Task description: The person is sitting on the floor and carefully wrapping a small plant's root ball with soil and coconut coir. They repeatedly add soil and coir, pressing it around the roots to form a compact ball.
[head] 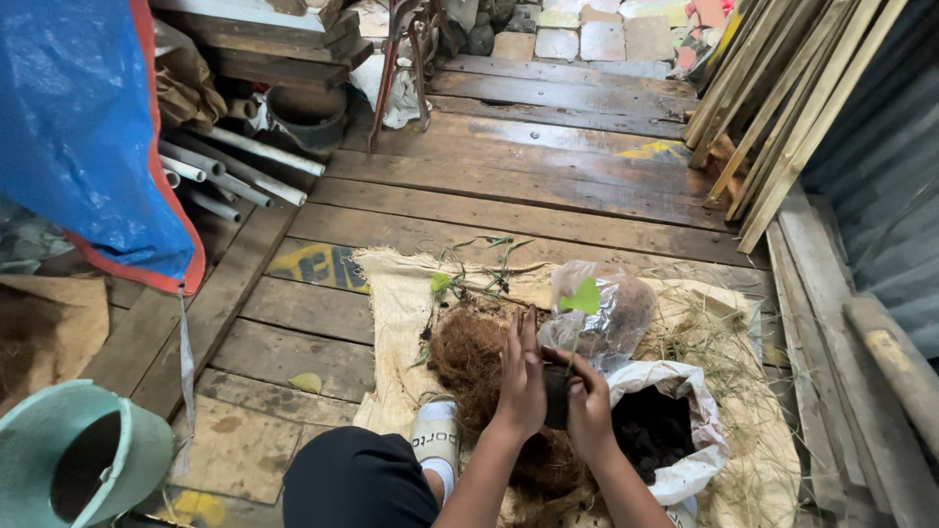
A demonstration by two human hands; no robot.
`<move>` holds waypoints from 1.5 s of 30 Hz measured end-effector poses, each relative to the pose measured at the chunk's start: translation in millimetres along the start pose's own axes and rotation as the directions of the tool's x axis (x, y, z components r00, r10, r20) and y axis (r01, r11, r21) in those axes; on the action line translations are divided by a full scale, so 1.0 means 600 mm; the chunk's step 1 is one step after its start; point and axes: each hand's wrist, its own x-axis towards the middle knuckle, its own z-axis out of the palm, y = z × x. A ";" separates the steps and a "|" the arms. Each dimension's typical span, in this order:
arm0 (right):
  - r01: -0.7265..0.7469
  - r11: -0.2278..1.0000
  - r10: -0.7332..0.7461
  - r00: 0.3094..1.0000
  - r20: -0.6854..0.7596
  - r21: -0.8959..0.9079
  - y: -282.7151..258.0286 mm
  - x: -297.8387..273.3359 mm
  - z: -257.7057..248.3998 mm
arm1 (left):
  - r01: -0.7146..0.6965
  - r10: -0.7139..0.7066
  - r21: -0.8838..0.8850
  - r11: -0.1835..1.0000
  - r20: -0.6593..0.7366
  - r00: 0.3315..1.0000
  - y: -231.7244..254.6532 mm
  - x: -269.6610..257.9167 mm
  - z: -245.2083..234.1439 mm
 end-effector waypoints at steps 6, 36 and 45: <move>-0.103 0.981 0.124 0.984 -0.129 0.162 0.012 0.006 -0.006 | -0.195 0.135 -0.177 0.965 -0.303 0.943 0.020 0.002 0.018; -0.394 0.891 0.355 0.914 0.197 0.223 0.019 -0.014 -0.010 | 0.196 -0.390 -0.807 0.557 -0.046 0.919 -0.038 -0.007 0.040; -0.274 0.962 0.274 0.961 0.030 -0.020 -0.007 -0.008 0.025 | 0.193 -0.547 -0.694 0.693 -0.333 0.768 -0.060 0.022 0.014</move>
